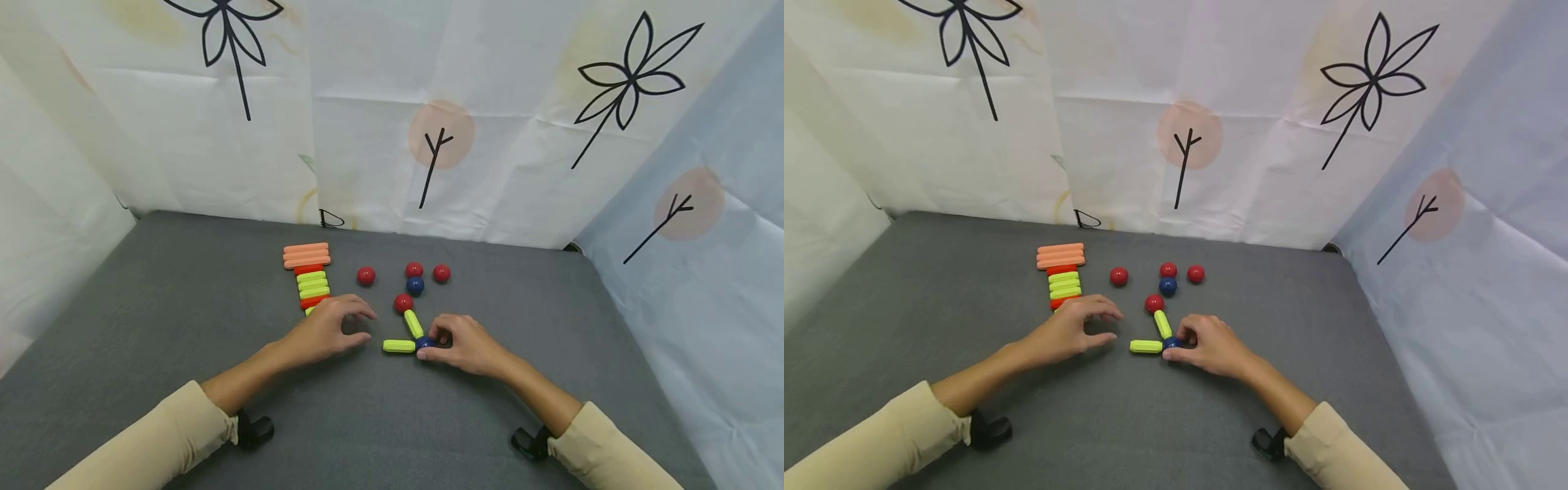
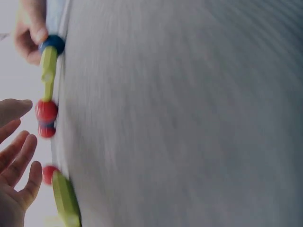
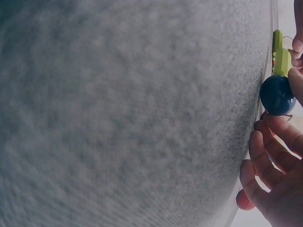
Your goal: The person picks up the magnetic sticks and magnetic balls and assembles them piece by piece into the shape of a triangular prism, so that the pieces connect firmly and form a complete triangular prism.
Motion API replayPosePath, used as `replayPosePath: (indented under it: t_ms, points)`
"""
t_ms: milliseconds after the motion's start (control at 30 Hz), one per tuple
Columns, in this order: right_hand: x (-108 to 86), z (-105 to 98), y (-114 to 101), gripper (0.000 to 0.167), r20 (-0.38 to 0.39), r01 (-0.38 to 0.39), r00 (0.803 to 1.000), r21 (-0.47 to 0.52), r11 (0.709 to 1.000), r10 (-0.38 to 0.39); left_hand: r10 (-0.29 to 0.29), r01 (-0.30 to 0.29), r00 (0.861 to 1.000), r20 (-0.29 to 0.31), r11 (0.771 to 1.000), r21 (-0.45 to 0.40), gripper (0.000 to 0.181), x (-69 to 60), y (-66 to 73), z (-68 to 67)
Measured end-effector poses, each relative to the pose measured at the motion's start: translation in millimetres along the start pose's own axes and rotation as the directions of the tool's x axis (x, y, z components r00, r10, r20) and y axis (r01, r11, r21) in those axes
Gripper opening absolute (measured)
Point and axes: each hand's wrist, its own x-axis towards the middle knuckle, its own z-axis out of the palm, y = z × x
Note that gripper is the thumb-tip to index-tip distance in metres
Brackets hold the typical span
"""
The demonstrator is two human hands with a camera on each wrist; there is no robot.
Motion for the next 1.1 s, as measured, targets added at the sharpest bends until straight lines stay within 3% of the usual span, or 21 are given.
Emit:
replayPosePath:
  t_ms: [233,467,867,1100]
  points:
    - [-0.2,-1.0,-0.6,0.028,-0.003,0.003,1.000,-0.006,1.000,-0.003,-0.028,0.034,0.992,-0.121,0.998,0.048,0.038,-25.5,-24.7,-27.4]
    - [0.0,-0.6,0.0,0.028,-0.009,0.014,1.000,-0.014,1.000,-0.015,-0.099,0.117,0.988,-0.116,0.980,0.162,0.035,-41.5,-32.8,-36.6]
    - [0.6,0.1,0.4,0.029,-0.005,0.016,1.000,-0.003,1.000,-0.016,-0.138,0.158,0.986,-0.092,0.948,0.277,0.035,-38.6,-28.4,-32.3]
    - [0.4,0.3,-0.5,0.030,0.004,0.006,1.000,-0.009,1.000,-0.006,-0.206,0.213,0.977,-0.057,0.965,0.156,0.032,-29.7,-20.3,-25.3]
